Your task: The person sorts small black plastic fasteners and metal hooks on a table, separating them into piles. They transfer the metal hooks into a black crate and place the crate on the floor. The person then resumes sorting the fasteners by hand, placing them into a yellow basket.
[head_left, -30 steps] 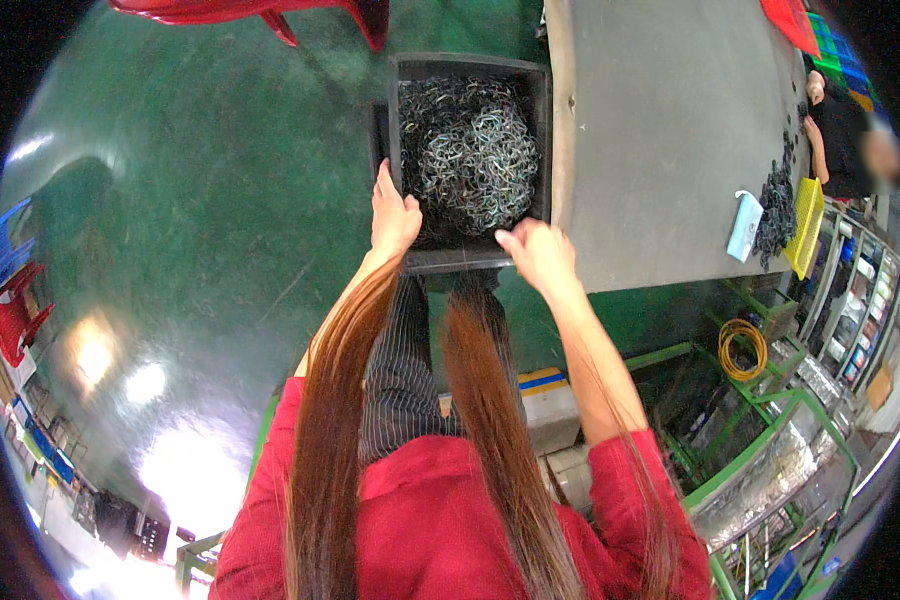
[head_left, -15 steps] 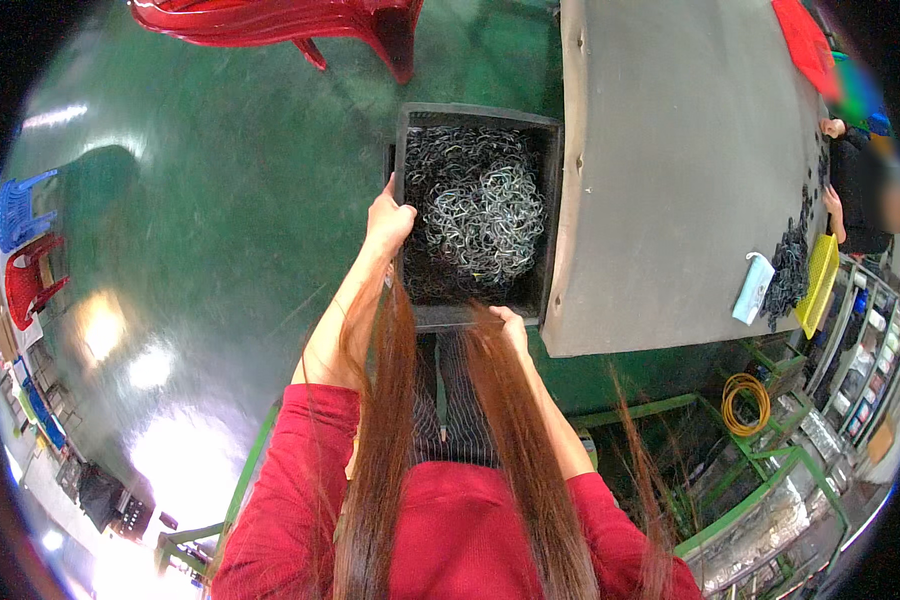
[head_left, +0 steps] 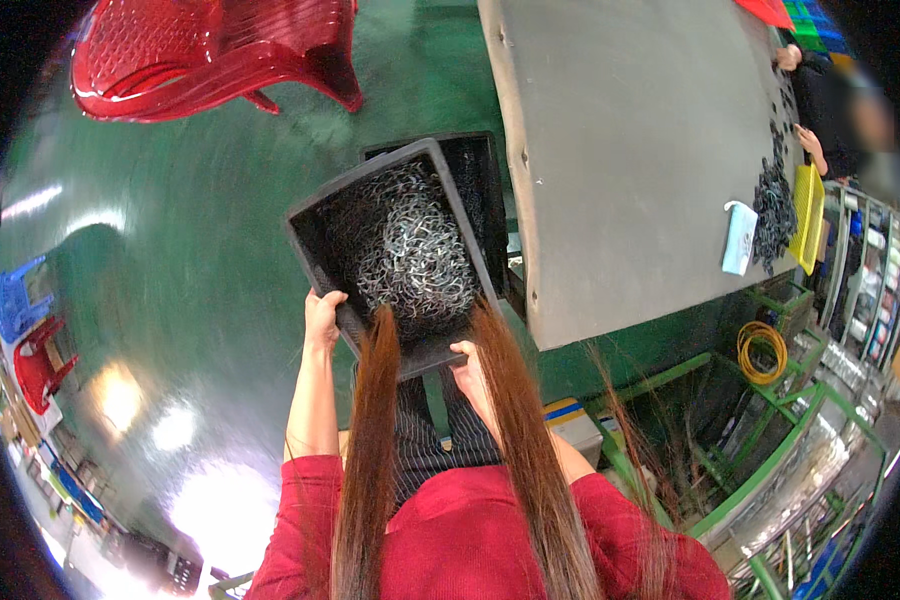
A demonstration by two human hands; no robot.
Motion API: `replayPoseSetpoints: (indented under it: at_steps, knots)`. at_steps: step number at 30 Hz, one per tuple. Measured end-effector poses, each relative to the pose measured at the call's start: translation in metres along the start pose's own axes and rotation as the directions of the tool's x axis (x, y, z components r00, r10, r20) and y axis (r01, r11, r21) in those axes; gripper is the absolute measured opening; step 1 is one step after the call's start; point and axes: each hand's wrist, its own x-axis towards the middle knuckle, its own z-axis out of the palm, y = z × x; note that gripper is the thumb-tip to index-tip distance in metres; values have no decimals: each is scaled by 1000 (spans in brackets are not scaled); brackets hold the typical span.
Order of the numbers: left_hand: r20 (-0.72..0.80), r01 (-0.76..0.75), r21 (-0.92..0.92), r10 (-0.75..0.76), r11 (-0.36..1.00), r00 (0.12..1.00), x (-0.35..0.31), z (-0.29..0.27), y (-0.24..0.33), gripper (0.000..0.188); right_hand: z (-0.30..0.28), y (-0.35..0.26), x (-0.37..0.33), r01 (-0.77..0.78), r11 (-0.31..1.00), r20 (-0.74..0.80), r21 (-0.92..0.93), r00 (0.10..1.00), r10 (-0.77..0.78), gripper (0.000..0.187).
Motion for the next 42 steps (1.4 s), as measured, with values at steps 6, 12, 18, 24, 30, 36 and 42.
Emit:
replayPoseSetpoints:
  at_steps: [6, 12, 18, 24, 30, 36, 42]
  knots:
    - [-87, 48, -5, -49, 999, 995, -9, 5, -6, 30, 5, 24, -5, 197, 976, -11, -89, 980, -198, 15]
    - [-89, 59, -85, -66, 995, 994, -1, -24, -45, 29, 26, 39, 14, -536, 289, 212, 793, 687, 695, 9]
    - [-186, 17, -24, -21, 1000, 982, 24, -56, -79, 37, 51, 115, 45, -648, 91, 526, 756, 685, 503, 8]
    - [-261, -47, 101, 72, 994, 963, 72, -82, -121, 40, 120, 198, 77, -729, 145, 631, 669, 660, 407, 8]
    - [-137, -113, 167, 136, 980, 981, 169, -81, -160, 40, 177, 240, 163, -778, 234, 564, 583, 595, 572, 7]
    - [8, -145, 238, 147, 960, 989, 268, -62, -204, 30, 211, 306, 222, -635, 110, 489, 765, 683, 542, 12]
    - [61, -163, 294, 151, 942, 987, 351, -57, -229, 41, 248, 336, 278, -563, 83, 441, 822, 722, 533, 15]
